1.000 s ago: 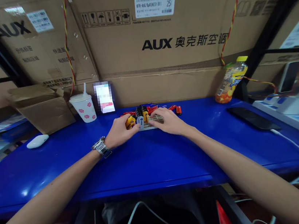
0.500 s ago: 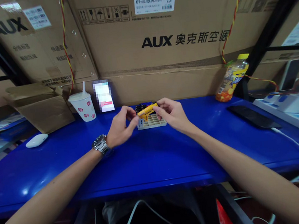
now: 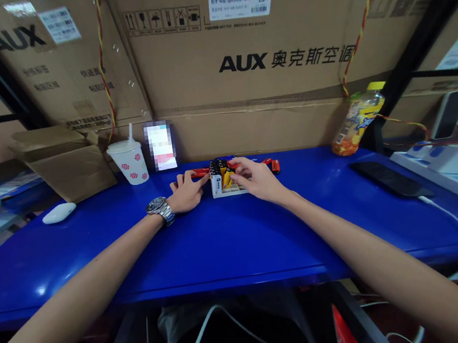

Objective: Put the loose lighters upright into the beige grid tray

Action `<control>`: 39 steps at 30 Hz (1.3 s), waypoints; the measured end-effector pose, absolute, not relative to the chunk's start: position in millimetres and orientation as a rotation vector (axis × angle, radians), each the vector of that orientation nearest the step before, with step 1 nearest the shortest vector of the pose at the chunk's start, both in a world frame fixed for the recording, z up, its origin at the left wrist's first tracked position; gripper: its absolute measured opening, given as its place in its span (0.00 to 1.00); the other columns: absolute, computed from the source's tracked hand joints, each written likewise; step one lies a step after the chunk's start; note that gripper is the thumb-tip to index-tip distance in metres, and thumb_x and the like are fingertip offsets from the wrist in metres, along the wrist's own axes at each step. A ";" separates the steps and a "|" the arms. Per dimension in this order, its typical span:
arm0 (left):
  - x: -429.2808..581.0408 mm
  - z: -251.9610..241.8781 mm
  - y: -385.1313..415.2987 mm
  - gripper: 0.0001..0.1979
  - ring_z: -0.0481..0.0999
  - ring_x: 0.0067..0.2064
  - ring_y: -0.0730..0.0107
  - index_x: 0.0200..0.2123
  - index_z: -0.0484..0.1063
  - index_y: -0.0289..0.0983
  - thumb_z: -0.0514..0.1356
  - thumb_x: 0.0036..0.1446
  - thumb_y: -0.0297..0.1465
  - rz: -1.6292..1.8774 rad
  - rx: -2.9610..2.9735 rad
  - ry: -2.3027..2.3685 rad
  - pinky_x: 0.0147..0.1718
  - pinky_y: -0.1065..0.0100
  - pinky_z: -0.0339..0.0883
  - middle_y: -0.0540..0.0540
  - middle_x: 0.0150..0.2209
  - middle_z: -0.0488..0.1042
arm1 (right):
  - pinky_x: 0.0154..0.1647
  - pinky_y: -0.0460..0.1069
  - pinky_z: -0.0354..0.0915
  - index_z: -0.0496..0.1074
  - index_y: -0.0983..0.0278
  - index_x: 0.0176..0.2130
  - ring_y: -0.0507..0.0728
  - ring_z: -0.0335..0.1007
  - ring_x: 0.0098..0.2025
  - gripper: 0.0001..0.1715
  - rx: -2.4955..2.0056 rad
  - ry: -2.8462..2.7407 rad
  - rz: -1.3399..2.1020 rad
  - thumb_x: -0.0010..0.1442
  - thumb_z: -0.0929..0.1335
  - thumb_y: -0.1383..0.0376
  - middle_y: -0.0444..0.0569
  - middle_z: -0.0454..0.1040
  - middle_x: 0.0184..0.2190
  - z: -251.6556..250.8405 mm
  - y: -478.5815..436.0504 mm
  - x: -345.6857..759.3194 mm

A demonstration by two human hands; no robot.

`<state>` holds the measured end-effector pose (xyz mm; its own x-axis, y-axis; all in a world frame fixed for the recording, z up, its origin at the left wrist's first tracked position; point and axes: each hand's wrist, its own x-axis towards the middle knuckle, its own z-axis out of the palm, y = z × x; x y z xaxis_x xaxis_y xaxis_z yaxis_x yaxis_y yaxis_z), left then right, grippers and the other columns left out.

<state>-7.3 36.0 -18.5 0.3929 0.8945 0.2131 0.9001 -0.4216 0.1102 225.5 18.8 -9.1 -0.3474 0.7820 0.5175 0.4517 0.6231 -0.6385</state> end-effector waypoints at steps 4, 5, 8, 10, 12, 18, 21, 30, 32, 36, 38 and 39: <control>-7.7 -19.0 39.9 0.28 0.61 0.45 0.47 0.62 0.62 0.52 0.49 0.57 0.33 -0.371 -2.592 -1.724 0.41 0.43 0.60 0.37 0.52 0.61 | 0.36 0.51 0.69 0.63 0.63 0.49 0.55 0.72 0.34 0.16 -0.920 -2.009 0.473 0.62 0.65 0.60 0.50 0.73 0.35 -10.2 19.0 226.0; -7.5 -19.1 40.0 0.28 0.61 0.45 0.47 0.61 0.63 0.52 0.49 0.57 0.33 -0.364 -2.591 -1.727 0.41 0.42 0.60 0.37 0.51 0.61 | 0.37 0.52 0.69 0.64 0.63 0.48 0.55 0.73 0.35 0.14 -0.914 -2.024 0.446 0.63 0.64 0.60 0.50 0.74 0.36 -10.4 19.3 225.9; -5.8 -18.4 37.4 0.26 0.62 0.46 0.47 0.59 0.64 0.49 0.49 0.57 0.32 -0.356 -2.575 -1.709 0.41 0.44 0.60 0.37 0.51 0.61 | 0.42 0.54 0.69 0.68 0.63 0.48 0.57 0.72 0.39 0.14 -0.962 -2.064 0.277 0.64 0.62 0.61 0.52 0.75 0.39 -9.3 18.5 224.7; -4.6 -16.5 34.6 0.23 0.62 0.48 0.47 0.56 0.66 0.44 0.49 0.57 0.31 -0.361 -2.550 -1.672 0.41 0.47 0.60 0.36 0.52 0.62 | 0.45 0.57 0.67 0.68 0.62 0.52 0.59 0.71 0.42 0.18 -1.005 -2.083 0.159 0.65 0.60 0.62 0.53 0.74 0.42 -7.8 16.5 223.6; -4.2 -13.7 32.6 0.17 0.63 0.49 0.48 0.50 0.67 0.40 0.50 0.58 0.31 -0.366 -2.533 -1.612 0.42 0.49 0.60 0.36 0.52 0.63 | 0.48 0.58 0.66 0.63 0.62 0.59 0.60 0.69 0.45 0.24 -1.022 -2.106 0.118 0.66 0.59 0.63 0.55 0.72 0.44 -7.1 14.4 223.0; -10.4 -13.5 36.7 0.14 0.69 0.43 0.52 0.43 0.65 0.35 0.50 0.62 0.39 -0.431 -2.520 -1.582 0.41 0.53 0.60 0.36 0.42 0.70 | 0.49 0.59 0.65 0.61 0.65 0.58 0.61 0.68 0.46 0.24 -1.055 -2.123 0.192 0.64 0.62 0.61 0.56 0.72 0.43 -12.8 17.5 228.9; -15.0 -19.3 42.5 0.15 0.69 0.41 0.54 0.39 0.67 0.35 0.51 0.62 0.41 -0.427 -2.494 -1.569 0.38 0.57 0.62 0.35 0.43 0.70 | 0.50 0.59 0.64 0.67 0.65 0.49 0.62 0.68 0.46 0.18 -1.049 -2.175 0.177 0.62 0.64 0.59 0.54 0.73 0.41 -14.5 19.5 233.3; -14.3 -8.0 39.6 0.08 0.72 0.33 0.63 0.36 0.67 0.36 0.59 0.57 0.35 -1.179 -2.509 -1.688 0.34 0.63 0.65 0.43 0.33 0.74 | 0.51 0.60 0.64 0.59 0.60 0.63 0.61 0.67 0.49 0.28 -0.945 -2.260 0.166 0.65 0.62 0.58 0.55 0.70 0.48 -12.7 12.8 232.3; -12.1 -4.7 37.6 0.10 0.74 0.35 0.63 0.36 0.68 0.36 0.61 0.56 0.37 -1.444 -2.454 -1.756 0.36 0.62 0.67 0.42 0.34 0.75 | 0.51 0.61 0.64 0.54 0.57 0.66 0.62 0.67 0.49 0.32 -0.977 -2.307 0.179 0.66 0.61 0.57 0.55 0.69 0.50 -12.7 11.9 232.1; -5.1 -1.5 34.0 0.13 0.77 0.34 0.65 0.36 0.67 0.36 0.59 0.60 0.40 -2.204 -2.533 -1.791 0.36 0.62 0.72 0.42 0.34 0.76 | 0.52 0.62 0.64 0.47 0.59 0.69 0.63 0.67 0.50 0.37 -1.013 -2.316 0.181 0.65 0.61 0.54 0.56 0.69 0.49 -13.5 12.3 232.9; -0.4 1.2 30.0 0.13 0.77 0.32 0.67 0.37 0.65 0.36 0.57 0.62 0.41 -2.572 -2.542 -1.803 0.34 0.62 0.74 0.45 0.31 0.76 | 0.54 0.63 0.62 0.48 0.61 0.68 0.65 0.65 0.52 0.39 -1.044 -2.293 0.171 0.64 0.62 0.52 0.58 0.68 0.50 -14.8 13.7 234.1; 1.9 3.1 27.3 0.12 0.77 0.30 0.68 0.37 0.64 0.37 0.56 0.63 0.41 -2.685 -2.507 -1.834 0.32 0.63 0.75 0.46 0.28 0.75 | 0.55 0.64 0.62 0.48 0.62 0.68 0.66 0.64 0.54 0.40 -1.058 -2.288 0.168 0.64 0.62 0.52 0.59 0.68 0.51 -15.6 14.6 234.8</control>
<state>1.9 27.3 3.1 0.0156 0.9656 0.2597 -0.1094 -0.2566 0.9603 234.8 14.6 -15.6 -0.4980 0.7273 0.4722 0.6505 0.6734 -0.3512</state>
